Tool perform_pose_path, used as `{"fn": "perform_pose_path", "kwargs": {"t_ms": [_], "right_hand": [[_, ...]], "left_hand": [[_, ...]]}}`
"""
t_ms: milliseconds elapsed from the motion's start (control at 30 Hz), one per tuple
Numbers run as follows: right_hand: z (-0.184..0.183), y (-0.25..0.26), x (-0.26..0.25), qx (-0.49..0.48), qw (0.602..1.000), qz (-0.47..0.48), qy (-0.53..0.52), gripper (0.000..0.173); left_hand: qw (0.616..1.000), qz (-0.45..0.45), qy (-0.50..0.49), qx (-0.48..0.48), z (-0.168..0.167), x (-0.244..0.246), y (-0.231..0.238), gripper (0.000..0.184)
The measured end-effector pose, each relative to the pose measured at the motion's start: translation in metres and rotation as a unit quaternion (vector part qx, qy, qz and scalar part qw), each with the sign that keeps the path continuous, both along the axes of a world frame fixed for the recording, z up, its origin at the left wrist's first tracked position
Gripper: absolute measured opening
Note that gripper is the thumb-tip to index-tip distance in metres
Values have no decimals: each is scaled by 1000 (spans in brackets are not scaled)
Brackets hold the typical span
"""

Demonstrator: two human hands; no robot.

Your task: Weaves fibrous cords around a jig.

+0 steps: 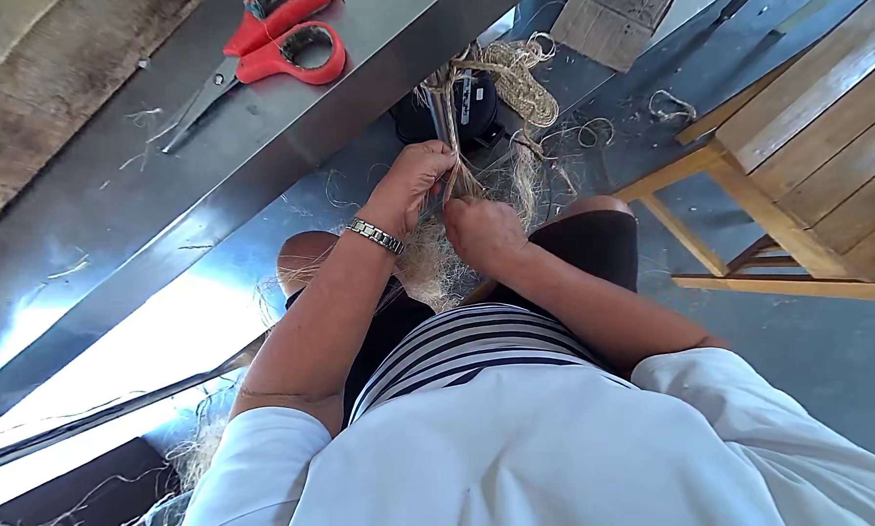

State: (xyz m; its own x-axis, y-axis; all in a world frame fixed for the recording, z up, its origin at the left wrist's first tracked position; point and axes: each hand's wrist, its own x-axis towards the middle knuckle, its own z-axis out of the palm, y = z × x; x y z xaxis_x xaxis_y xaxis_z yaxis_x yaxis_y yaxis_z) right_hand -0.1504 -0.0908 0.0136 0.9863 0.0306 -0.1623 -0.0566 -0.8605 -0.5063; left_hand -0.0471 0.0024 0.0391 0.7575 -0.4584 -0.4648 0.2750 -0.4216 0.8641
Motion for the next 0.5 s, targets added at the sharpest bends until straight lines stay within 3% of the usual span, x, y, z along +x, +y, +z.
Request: {"fn": "perform_pose_path", "kwargs": {"t_ms": [167,333,400,500], "right_hand": [[-11,-7,-2,43,999,9,-23,30],[-17,-63,-60,251,963,86,-52,29],[-9,-101,-95,278,960,38,3,27],[-15,-153,-154,330,921,-140,154,25]], "left_hand": [[999,-19,-46,-7,-3,-13,-4,17],[996,39,37,-77,-12,-5,10,19],[992,50,51,-104,-15,-3,15,20],[989,48,62,-122,-18,-2,19,21]]}}
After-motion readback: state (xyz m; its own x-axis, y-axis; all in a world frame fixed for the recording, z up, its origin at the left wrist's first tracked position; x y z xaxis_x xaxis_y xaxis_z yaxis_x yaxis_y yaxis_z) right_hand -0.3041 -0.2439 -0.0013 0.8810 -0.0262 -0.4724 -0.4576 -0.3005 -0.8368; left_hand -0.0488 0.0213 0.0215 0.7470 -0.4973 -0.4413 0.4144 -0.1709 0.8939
